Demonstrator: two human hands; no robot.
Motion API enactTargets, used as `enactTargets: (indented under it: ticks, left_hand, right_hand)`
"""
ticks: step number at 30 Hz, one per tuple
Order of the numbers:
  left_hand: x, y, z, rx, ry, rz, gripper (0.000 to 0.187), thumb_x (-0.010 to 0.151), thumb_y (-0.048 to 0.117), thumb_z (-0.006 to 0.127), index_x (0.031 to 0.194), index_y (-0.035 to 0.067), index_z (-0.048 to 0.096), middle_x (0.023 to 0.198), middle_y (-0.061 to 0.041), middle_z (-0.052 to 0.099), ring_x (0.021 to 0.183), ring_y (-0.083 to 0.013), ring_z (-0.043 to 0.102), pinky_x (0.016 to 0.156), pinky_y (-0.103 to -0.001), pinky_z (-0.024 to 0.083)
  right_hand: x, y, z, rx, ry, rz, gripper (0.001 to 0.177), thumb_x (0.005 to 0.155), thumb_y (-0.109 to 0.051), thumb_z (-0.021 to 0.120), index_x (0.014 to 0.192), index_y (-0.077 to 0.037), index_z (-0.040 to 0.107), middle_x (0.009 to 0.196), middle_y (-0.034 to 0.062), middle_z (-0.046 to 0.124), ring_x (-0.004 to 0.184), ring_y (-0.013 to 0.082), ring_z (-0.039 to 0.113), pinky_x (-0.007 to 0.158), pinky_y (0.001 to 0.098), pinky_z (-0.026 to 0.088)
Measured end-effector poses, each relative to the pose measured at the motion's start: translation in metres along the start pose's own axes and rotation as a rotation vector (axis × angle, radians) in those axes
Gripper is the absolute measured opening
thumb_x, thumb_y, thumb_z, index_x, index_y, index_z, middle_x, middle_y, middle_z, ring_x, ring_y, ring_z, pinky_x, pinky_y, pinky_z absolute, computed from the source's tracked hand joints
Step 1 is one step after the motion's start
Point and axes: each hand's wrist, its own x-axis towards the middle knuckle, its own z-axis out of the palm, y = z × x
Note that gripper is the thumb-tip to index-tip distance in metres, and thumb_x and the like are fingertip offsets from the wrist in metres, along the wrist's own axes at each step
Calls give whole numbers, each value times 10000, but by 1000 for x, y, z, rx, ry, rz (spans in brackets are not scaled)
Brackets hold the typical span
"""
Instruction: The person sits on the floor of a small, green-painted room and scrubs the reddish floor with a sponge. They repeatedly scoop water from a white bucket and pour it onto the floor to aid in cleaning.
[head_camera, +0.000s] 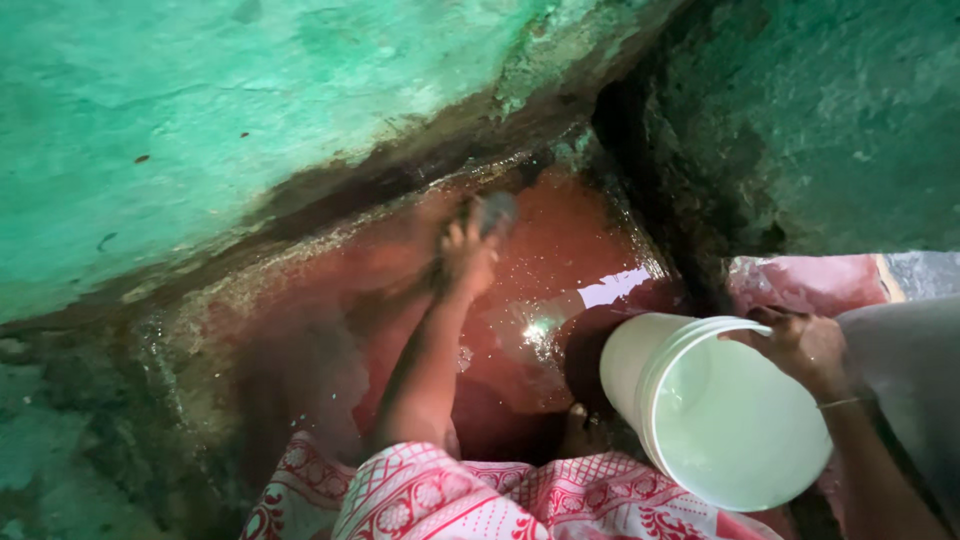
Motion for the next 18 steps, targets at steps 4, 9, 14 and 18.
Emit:
enactTargets:
  ticks: [4, 9, 14, 18]
  left_hand:
    - [18, 7, 30, -33, 102, -33, 890, 834, 195, 757, 1578, 374, 304, 1677, -205, 103, 1315, -466, 426, 963, -526, 434]
    - [-34, 87, 91, -37, -20, 456, 946, 798, 41, 702, 1498, 586, 375, 1711, -102, 92, 1431, -466, 384, 1052, -528, 431]
    - [-54, 66, 86, -6, -31, 515, 899, 824, 61, 704, 1524, 526, 385, 1705, -105, 132, 1382, -465, 427, 1008, -521, 464]
    - [-13, 8, 52, -60, 184, 1, 830, 864, 185, 750, 1558, 404, 351, 1691, -156, 174, 1214, -413, 537, 927, -515, 490]
  right_hand:
    - [-24, -13, -32, 63, 468, -315, 380, 873, -483, 732, 1096, -176, 731, 1080, 55, 730, 977, 291, 737, 831, 406, 587]
    - [-42, -36, -45, 320, 395, -111, 172, 924, -263, 727, 1002, -113, 755, 1059, 62, 729, 753, 227, 718, 686, 350, 579]
    - [-57, -45, -6, 524, 519, -299, 126, 881, -165, 636, 912, -54, 686, 996, 110, 699, 810, 272, 696, 715, 368, 568]
    - [-46, -54, 54, 1239, -366, 224, 264, 949, -194, 517, 873, -39, 717, 845, 94, 735, 737, 201, 674, 673, 347, 566]
